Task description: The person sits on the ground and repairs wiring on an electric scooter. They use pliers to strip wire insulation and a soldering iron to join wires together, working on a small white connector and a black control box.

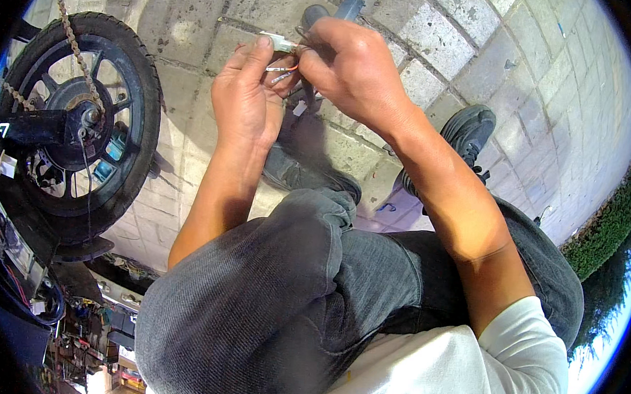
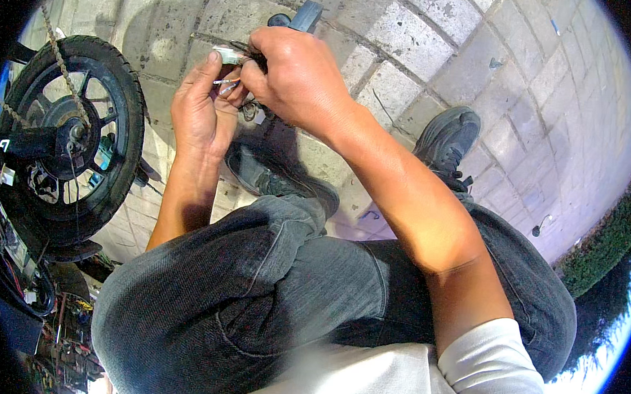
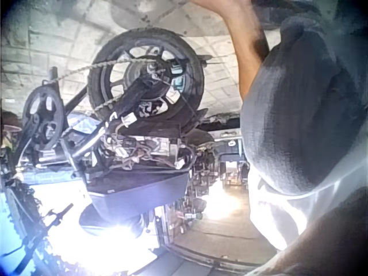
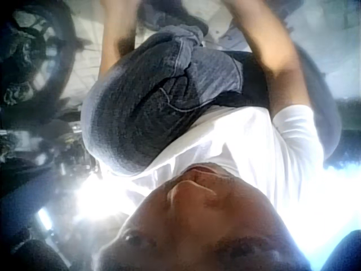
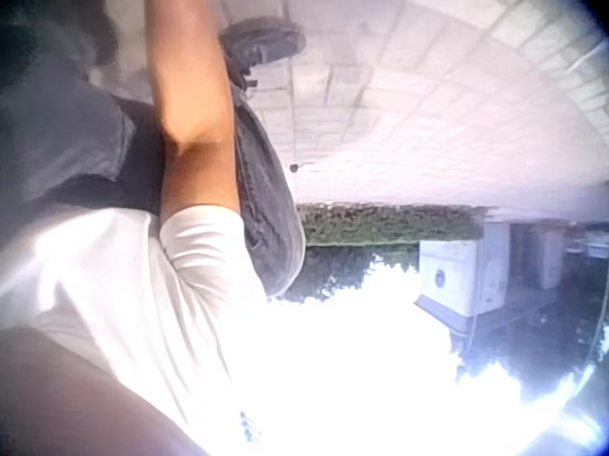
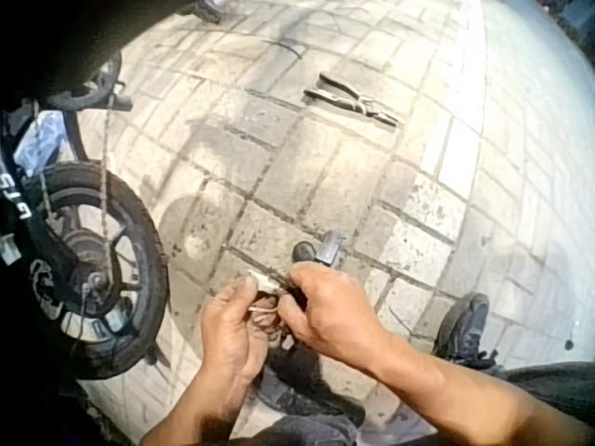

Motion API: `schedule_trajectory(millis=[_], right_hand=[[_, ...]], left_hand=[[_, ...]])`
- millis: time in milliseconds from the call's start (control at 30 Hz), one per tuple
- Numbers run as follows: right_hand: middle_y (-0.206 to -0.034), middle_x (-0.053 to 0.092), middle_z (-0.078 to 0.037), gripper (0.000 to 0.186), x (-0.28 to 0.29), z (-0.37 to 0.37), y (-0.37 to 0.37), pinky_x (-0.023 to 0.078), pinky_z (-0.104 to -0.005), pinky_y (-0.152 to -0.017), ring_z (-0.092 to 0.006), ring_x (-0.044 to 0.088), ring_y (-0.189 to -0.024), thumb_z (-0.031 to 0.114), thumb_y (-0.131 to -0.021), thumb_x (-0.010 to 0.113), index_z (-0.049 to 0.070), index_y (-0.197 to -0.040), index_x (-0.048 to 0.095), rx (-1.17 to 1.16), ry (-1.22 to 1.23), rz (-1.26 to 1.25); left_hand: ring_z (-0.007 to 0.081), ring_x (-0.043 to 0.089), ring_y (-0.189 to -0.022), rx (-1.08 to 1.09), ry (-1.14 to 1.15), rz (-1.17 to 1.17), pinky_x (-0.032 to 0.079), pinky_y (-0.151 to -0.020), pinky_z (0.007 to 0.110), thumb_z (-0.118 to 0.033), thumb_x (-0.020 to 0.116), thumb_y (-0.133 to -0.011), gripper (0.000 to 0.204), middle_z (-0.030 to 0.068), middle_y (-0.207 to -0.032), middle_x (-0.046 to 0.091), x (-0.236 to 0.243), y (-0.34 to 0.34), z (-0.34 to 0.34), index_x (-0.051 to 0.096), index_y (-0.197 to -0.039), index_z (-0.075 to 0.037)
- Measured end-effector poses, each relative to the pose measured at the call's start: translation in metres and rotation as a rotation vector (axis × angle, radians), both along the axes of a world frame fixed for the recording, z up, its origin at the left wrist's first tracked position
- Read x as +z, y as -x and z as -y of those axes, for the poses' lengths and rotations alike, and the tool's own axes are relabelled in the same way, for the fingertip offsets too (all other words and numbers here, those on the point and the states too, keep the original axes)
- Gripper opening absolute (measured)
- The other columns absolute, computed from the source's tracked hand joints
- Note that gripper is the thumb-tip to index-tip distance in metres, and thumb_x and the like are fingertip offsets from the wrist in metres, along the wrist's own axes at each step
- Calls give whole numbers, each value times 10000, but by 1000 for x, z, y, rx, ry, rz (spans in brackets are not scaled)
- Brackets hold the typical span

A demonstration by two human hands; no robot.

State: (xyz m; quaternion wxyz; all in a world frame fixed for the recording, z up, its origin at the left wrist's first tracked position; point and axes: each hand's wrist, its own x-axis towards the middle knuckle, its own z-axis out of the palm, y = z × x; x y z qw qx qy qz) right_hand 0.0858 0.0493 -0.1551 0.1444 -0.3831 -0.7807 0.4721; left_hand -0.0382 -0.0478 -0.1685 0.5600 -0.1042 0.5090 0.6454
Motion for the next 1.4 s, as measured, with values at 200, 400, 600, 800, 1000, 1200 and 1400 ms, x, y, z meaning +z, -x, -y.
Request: schedule_trajectory(millis=[200,400,600,800,1000,1200,1400], right_hand=[[-701,596,-229,236,1,1,2,477,-473,-621,-421,599,-695,211,-749,644,-20,-754,596,-74,119,-24],[-636,577,-228,240,-3,2,2,474,-460,-574,-417,595,-631,211,-754,641,-26,-743,600,-93,132,-35],[-680,585,-233,244,-2,0,1,470,-457,-590,-414,595,-656,210,-760,634,-31,-756,594,-85,186,-59],[-725,596,-217,228,-1,-1,0,481,-473,-630,-413,601,-709,218,-765,634,-6,-761,592,-29,80,-52],[-724,609,-197,225,12,-4,4,488,-491,-636,-414,605,-724,238,-752,642,17,-749,598,33,-63,78],[-724,610,-206,220,13,-6,4,489,-494,-639,-414,607,-727,224,-748,639,9,-731,598,15,-51,85],[-714,603,-217,179,21,-14,5,493,-482,-653,-417,606,-721,165,-768,613,-12,-734,608,110,-2,-21]], left_hand=[[226,655,-823,34,47,19,526,-696,329,-121,591,-925,169,125,-935,640,8,-4,-3,534,-1040,-11],[216,655,-822,22,42,17,524,-711,326,-122,594,-924,168,118,-936,641,6,-3,-2,533,-1043,-20],[211,655,-828,22,27,32,512,-705,309,-143,593,-928,152,117,-938,646,6,-2,-2,542,-1020,-32],[205,653,-840,6,27,79,511,-715,311,-160,576,-940,145,120,-957,650,6,-1,-1,546,-1016,-40],[188,643,-873,3,14,53,516,-748,318,-154,558,-950,151,119,-999,653,7,-2,-1,546,-1057,-48],[184,633,-877,-16,2,50,518,-778,322,-163,551,-955,150,97,-995,649,7,-4,-2,561,-1051,-48],[208,606,-967,22,-4,372,502,-873,367,-196,541,-960,199,100,-1023,637,-6,1,6,568,-1072,-34]])
